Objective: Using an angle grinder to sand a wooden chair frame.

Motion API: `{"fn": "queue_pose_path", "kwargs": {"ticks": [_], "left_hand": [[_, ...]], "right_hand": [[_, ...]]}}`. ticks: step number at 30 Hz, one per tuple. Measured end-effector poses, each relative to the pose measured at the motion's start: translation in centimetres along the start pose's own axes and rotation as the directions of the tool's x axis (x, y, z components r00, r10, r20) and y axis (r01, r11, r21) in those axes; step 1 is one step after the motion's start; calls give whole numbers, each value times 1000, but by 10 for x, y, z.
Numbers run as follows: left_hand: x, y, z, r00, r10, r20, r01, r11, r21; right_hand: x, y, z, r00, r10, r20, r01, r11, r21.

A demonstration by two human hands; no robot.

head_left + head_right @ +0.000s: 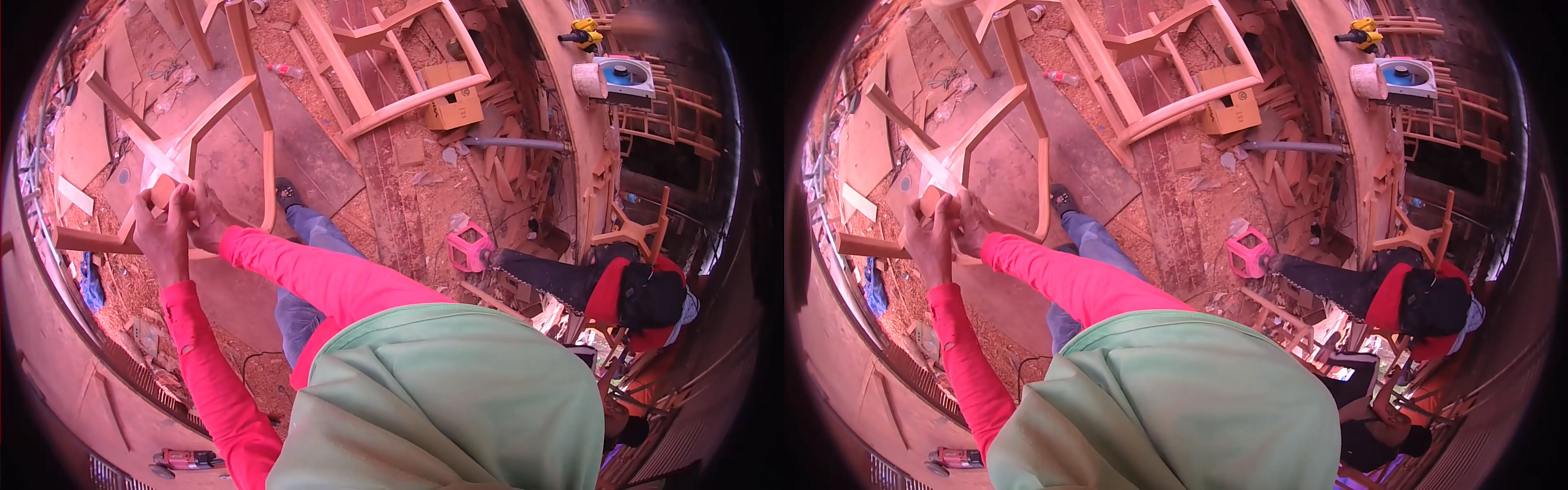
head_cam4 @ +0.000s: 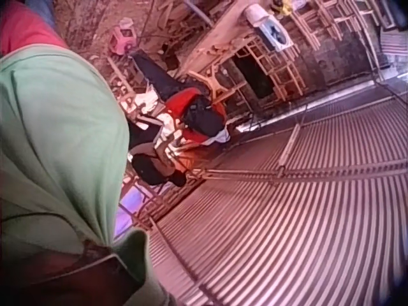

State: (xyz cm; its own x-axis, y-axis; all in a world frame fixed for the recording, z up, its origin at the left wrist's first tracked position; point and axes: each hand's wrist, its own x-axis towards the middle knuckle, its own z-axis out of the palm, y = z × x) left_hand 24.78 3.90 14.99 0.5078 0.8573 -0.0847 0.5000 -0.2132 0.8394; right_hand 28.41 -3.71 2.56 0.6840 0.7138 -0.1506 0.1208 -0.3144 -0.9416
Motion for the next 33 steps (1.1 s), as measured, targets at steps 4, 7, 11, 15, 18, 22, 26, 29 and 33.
{"fn": "queue_pose_path", "kwargs": {"ticks": [4,7,11,15,18,22,26,29,33], "left_hand": [[15,-11,10,1000,12,22,-9,993,-117],[21,-7,13,999,22,30,-14,973,-231],[30,-11,5,997,73,12,-69,973,-219],[38,4,0,999,51,-8,-52,992,-113],[42,-1,-11,991,114,-70,-116,993,-20],[20,-35,18,984,-47,-173,-23,924,-382],[-45,-54,31,889,-369,-270,195,841,-505],[-103,-90,31,835,-525,-163,400,784,-474],[-154,-128,24,767,-636,-86,569,736,-366]], "right_hand": [[25,1,-18,999,0,44,0,1000,-7],[39,0,-26,997,-59,39,62,996,-66],[49,-7,-26,992,-81,98,87,994,-64],[62,10,-26,974,-81,210,68,995,69],[75,-23,-31,907,56,417,-122,984,134],[82,-35,-43,963,-206,172,208,978,8],[90,-43,-63,940,3,342,34,994,-101],[88,-45,-72,958,-27,285,67,989,-132],[94,-32,-77,941,-136,310,182,976,-123]]}}
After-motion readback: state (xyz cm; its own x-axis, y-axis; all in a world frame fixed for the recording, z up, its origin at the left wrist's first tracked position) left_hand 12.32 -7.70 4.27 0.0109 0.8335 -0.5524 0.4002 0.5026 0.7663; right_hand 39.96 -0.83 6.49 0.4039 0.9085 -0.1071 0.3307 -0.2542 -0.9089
